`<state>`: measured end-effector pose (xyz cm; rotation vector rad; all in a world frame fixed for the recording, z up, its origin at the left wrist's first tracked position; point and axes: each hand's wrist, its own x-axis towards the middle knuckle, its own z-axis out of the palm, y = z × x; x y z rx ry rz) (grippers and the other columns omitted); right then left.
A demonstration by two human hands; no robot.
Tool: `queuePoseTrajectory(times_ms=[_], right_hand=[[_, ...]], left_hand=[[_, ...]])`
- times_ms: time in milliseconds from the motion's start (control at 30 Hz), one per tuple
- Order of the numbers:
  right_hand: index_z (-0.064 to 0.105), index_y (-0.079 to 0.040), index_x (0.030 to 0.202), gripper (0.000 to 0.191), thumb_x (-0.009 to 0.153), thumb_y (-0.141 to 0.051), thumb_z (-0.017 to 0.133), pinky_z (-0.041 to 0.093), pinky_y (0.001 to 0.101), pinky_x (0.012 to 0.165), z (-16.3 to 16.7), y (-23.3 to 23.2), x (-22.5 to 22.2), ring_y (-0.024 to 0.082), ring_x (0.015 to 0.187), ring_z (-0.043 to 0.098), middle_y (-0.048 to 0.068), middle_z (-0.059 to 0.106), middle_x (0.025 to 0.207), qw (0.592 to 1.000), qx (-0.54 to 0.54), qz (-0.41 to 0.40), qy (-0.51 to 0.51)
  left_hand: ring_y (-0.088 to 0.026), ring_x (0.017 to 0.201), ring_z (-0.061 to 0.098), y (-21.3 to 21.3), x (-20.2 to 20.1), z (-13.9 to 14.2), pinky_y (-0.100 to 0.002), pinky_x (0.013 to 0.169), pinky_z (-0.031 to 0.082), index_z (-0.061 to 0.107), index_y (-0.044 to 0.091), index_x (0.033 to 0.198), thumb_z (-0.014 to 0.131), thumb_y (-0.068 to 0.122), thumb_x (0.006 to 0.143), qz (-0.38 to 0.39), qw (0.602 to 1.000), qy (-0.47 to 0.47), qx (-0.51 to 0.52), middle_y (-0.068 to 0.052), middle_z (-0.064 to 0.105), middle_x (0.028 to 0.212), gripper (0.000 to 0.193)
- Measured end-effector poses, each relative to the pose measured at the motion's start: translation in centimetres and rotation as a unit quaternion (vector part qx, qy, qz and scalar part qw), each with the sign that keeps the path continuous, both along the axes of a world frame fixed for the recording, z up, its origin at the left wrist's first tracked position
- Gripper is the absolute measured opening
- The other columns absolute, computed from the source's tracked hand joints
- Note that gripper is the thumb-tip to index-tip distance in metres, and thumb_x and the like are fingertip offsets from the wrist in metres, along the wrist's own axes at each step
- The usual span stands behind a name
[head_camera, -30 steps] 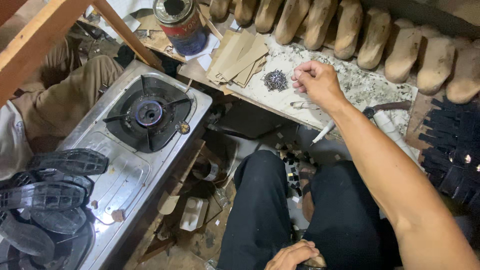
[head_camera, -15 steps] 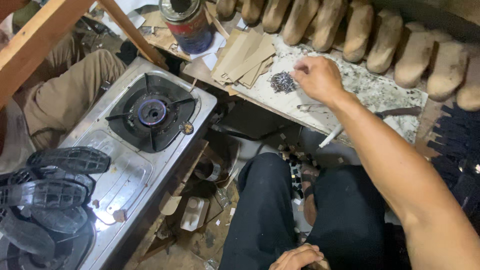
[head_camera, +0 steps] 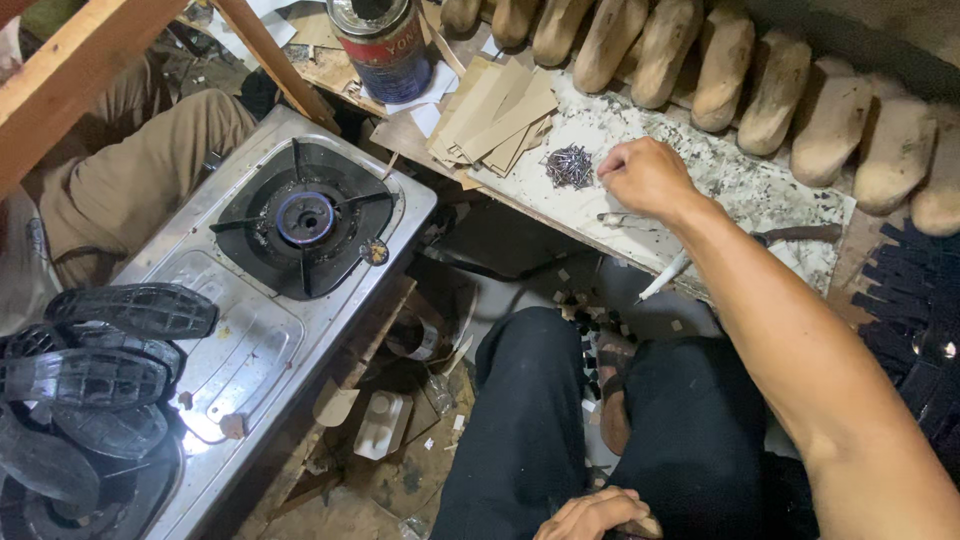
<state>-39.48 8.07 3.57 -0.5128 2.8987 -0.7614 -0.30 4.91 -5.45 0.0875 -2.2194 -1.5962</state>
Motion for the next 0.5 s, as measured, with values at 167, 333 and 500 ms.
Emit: queuePoseTrajectory(times_ms=[167, 333, 500], right_hand=[[0.076, -0.011, 0.111, 0.027, 0.087, -0.019, 0.066, 0.058, 0.0361, 0.077, -0.2, 0.0, 0.0, 0.022, 0.083, 0.075, 0.011, 0.077, 0.089, 0.984, -0.174, -0.019, -0.045], [0.078, -0.01, 0.108, 0.025, 0.086, -0.015, 0.067, 0.056, 0.0405, 0.08, -0.6, -0.5, 0.1, 0.029, 0.084, 0.073, 0.013, 0.076, 0.092, 0.994, -0.064, 0.053, 0.072], [0.08, -0.01, 0.105, 0.025, 0.085, -0.009, 0.065, 0.055, 0.0452, 0.08, -1.3, -0.6, -0.1, 0.035, 0.087, 0.071, 0.015, 0.076, 0.093, 0.986, -0.007, 0.083, 0.144]], left_hand=[[-0.01, 0.08, 0.083, -0.1, -0.3, -0.3, -0.027, 0.075, 0.067, 0.077, 0.009, 0.09, 0.052, 0.034, 0.108, 0.003, 1.0, 0.029, -0.007, 0.002, 0.083, 0.084, 0.04], [-0.005, 0.074, 0.081, 0.9, -1.2, -1.0, -0.02, 0.069, 0.065, 0.077, 0.012, 0.086, 0.053, 0.032, 0.108, 0.049, 0.993, 0.084, -0.061, 0.005, 0.082, 0.078, 0.039], [-0.007, 0.074, 0.08, 0.4, -1.0, -0.9, -0.021, 0.072, 0.064, 0.076, 0.01, 0.088, 0.051, 0.031, 0.109, 0.019, 0.998, 0.052, -0.037, 0.003, 0.082, 0.08, 0.039]])
